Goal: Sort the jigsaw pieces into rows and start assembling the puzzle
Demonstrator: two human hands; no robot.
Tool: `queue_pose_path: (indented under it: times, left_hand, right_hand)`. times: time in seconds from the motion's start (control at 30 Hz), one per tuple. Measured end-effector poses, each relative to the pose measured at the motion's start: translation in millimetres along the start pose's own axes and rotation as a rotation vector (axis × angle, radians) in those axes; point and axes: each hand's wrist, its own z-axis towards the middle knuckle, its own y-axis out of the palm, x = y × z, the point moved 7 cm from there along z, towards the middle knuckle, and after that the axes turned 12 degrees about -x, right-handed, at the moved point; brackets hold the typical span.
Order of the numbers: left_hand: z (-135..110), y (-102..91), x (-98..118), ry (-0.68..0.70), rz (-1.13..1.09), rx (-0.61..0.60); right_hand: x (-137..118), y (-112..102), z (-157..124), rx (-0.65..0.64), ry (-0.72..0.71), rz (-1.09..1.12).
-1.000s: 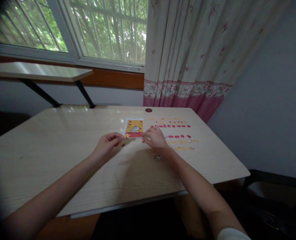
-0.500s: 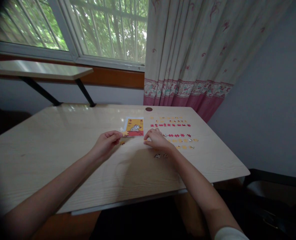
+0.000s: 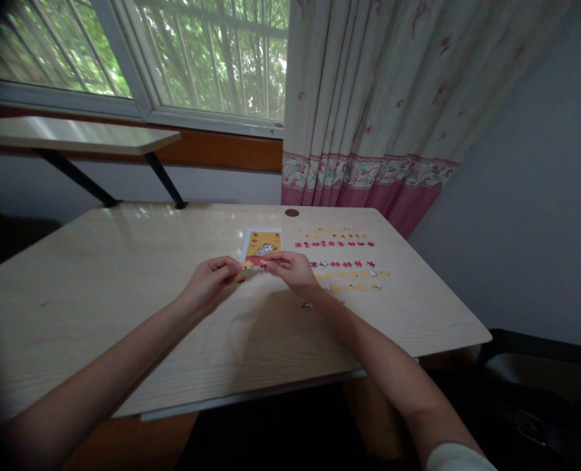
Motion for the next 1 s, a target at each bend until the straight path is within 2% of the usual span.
queue_pose_path:
  times: [0.13, 0.3, 1.0]
  left_hand:
    - [-0.5, 1.4, -2.1, -0.001, -0.001, -0.022]
    - [0.0, 1.7, -1.8, 0.009, 0.028, -0.03]
    - [-1.9, 3.2, 4.2, 0.051, 0.134, -0.023]
  right_hand:
    - [-3.6, 9.7, -5.2, 0.03, 0.0, 0.054]
    - [-8.2, 9.2, -7.2, 0.08, -0.013, 0.085]
    - [-12.0, 11.3, -8.5, 0.068, -0.028, 0.069]
